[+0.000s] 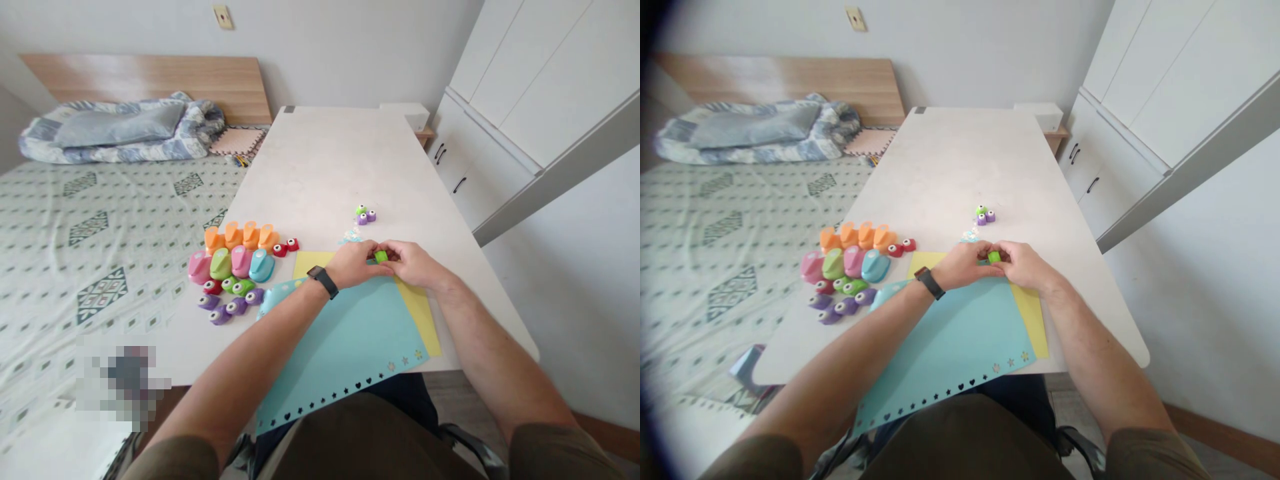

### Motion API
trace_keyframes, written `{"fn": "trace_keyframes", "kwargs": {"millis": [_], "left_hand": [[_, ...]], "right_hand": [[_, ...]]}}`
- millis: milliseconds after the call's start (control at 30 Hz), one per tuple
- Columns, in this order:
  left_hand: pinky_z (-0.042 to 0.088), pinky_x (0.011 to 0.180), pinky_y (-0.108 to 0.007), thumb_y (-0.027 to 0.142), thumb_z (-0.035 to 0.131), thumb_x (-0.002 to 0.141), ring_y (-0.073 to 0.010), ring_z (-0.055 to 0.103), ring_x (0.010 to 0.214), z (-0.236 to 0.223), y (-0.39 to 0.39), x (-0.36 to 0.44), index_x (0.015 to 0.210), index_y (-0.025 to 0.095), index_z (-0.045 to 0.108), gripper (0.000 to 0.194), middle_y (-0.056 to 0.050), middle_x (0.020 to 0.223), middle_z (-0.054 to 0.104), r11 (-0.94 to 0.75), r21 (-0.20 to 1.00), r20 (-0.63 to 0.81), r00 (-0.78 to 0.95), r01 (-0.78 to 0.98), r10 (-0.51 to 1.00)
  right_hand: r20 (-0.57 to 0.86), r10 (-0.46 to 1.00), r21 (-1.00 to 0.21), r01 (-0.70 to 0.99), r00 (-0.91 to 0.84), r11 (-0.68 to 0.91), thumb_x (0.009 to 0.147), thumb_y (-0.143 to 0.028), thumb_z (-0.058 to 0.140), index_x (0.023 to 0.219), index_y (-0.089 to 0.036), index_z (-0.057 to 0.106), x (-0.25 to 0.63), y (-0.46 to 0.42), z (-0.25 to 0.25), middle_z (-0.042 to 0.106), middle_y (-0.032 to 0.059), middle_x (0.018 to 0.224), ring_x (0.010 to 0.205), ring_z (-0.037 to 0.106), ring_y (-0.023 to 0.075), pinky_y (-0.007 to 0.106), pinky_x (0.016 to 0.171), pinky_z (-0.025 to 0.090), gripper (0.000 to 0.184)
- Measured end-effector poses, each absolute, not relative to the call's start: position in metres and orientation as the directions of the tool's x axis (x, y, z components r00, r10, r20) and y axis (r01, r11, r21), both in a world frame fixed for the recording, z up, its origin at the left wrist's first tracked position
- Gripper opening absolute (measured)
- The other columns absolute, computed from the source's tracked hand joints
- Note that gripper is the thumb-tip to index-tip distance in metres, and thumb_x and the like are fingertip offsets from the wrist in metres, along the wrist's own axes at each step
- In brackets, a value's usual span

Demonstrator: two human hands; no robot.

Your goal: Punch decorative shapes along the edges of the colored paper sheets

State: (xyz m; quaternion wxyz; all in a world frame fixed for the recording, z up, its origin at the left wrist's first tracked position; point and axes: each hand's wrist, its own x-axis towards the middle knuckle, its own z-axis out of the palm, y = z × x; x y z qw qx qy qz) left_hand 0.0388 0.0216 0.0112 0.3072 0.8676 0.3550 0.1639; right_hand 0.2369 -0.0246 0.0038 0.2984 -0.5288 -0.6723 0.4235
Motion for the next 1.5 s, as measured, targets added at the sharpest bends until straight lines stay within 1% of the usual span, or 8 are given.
{"fn": "trace_keyframes", "kwargs": {"millis": [200, 433, 767, 933, 1033, 1167, 1267, 1500], "left_hand": [[0.043, 0.068, -0.028, 0.069, 0.070, 0.082, -0.0177, 0.062, 0.076, 0.010, 0.021, 0.037, 0.105, 0.018, 0.072, 0.056, -0.003, 0.086, 0.070, -0.573, 0.653, 0.077, 0.709, 0.496, 0.701], [0.043, 0.071, -0.029, 0.063, 0.071, 0.084, -0.0189, 0.064, 0.079, 0.010, 0.020, 0.035, 0.106, 0.016, 0.073, 0.051, -0.004, 0.088, 0.071, -0.596, 0.635, 0.079, 0.726, 0.491, 0.683], [0.041, 0.069, -0.027, 0.056, 0.072, 0.086, -0.0174, 0.063, 0.077, 0.008, 0.021, 0.036, 0.099, 0.016, 0.072, 0.042, -0.003, 0.085, 0.071, -0.598, 0.643, 0.088, 0.730, 0.478, 0.678], [0.043, 0.069, -0.027, 0.061, 0.073, 0.084, -0.0167, 0.063, 0.078, 0.009, 0.020, 0.036, 0.105, 0.017, 0.072, 0.048, -0.002, 0.089, 0.072, -0.548, 0.694, 0.071, 0.713, 0.467, 0.698], [0.048, 0.075, -0.029, 0.062, 0.074, 0.082, -0.0195, 0.067, 0.084, 0.015, 0.017, 0.033, 0.108, 0.017, 0.072, 0.052, -0.004, 0.094, 0.074, -0.535, 0.687, 0.043, 0.708, 0.492, 0.705], [0.053, 0.089, -0.034, 0.057, 0.078, 0.081, -0.0249, 0.072, 0.102, 0.024, 0.013, 0.020, 0.130, 0.018, 0.066, 0.064, -0.010, 0.115, 0.076, -0.531, 0.657, 0.003, 0.703, 0.535, 0.711], [0.054, 0.091, -0.034, 0.051, 0.073, 0.087, -0.0254, 0.072, 0.106, 0.025, 0.010, 0.007, 0.127, 0.017, 0.068, 0.053, -0.010, 0.115, 0.077, -0.533, 0.607, -0.010, 0.676, 0.590, 0.737], [0.054, 0.082, -0.031, 0.040, 0.062, 0.095, -0.0217, 0.072, 0.095, 0.016, 0.002, -0.011, 0.107, 0.019, 0.072, 0.026, -0.007, 0.104, 0.077, -0.587, 0.511, 0.047, 0.661, 0.628, 0.749]], "right_hand": [[-0.032, 0.962, -0.893, 0.440, -0.271, 0.094, 0.079, -0.019, 0.068, 0.117, -0.022, 0.073, 0.235, -0.027, 0.006, 0.078, 0.0058, 0.106, 0.090, 0.070, 0.0228, 0.037, 0.082, 0.054, 0.039], [-0.021, 0.969, -0.861, 0.496, -0.247, 0.108, 0.076, -0.020, 0.072, 0.113, -0.024, 0.075, 0.237, -0.025, -0.005, 0.076, 0.0026, 0.092, 0.078, 0.065, 0.0204, 0.034, 0.071, 0.051, 0.038], [-0.014, 0.971, -0.848, 0.518, -0.241, 0.116, 0.077, -0.021, 0.071, 0.112, -0.022, 0.074, 0.234, -0.026, -0.004, 0.076, 0.0021, 0.093, 0.077, 0.065, 0.0187, 0.031, 0.070, 0.052, 0.035], [-0.017, 0.965, -0.848, 0.516, -0.263, 0.125, 0.078, -0.017, 0.068, 0.115, -0.023, 0.074, 0.235, -0.026, -0.001, 0.077, 0.0027, 0.098, 0.081, 0.067, 0.0196, 0.032, 0.075, 0.053, 0.038], [-0.022, 0.962, -0.855, 0.503, -0.273, 0.123, 0.081, -0.019, 0.069, 0.117, -0.024, 0.074, 0.235, -0.027, 0.003, 0.078, 0.0035, 0.103, 0.084, 0.068, 0.0205, 0.034, 0.077, 0.054, 0.037], [-0.037, 0.968, -0.857, 0.507, -0.246, 0.096, 0.084, -0.027, 0.072, 0.117, -0.024, 0.072, 0.238, -0.028, 0.004, 0.077, 0.0046, 0.100, 0.083, 0.069, 0.0215, 0.037, 0.079, 0.055, 0.033], [-0.039, 0.970, -0.855, 0.511, -0.239, 0.091, 0.085, -0.031, 0.072, 0.116, -0.023, 0.071, 0.241, -0.027, 0.002, 0.075, 0.0043, 0.094, 0.082, 0.068, 0.0214, 0.037, 0.077, 0.055, 0.031], [-0.039, 0.974, -0.863, 0.498, -0.224, 0.080, 0.084, -0.035, 0.075, 0.116, -0.023, 0.071, 0.243, -0.027, 0.000, 0.073, 0.0037, 0.091, 0.080, 0.066, 0.0207, 0.036, 0.075, 0.054, 0.035]]}}
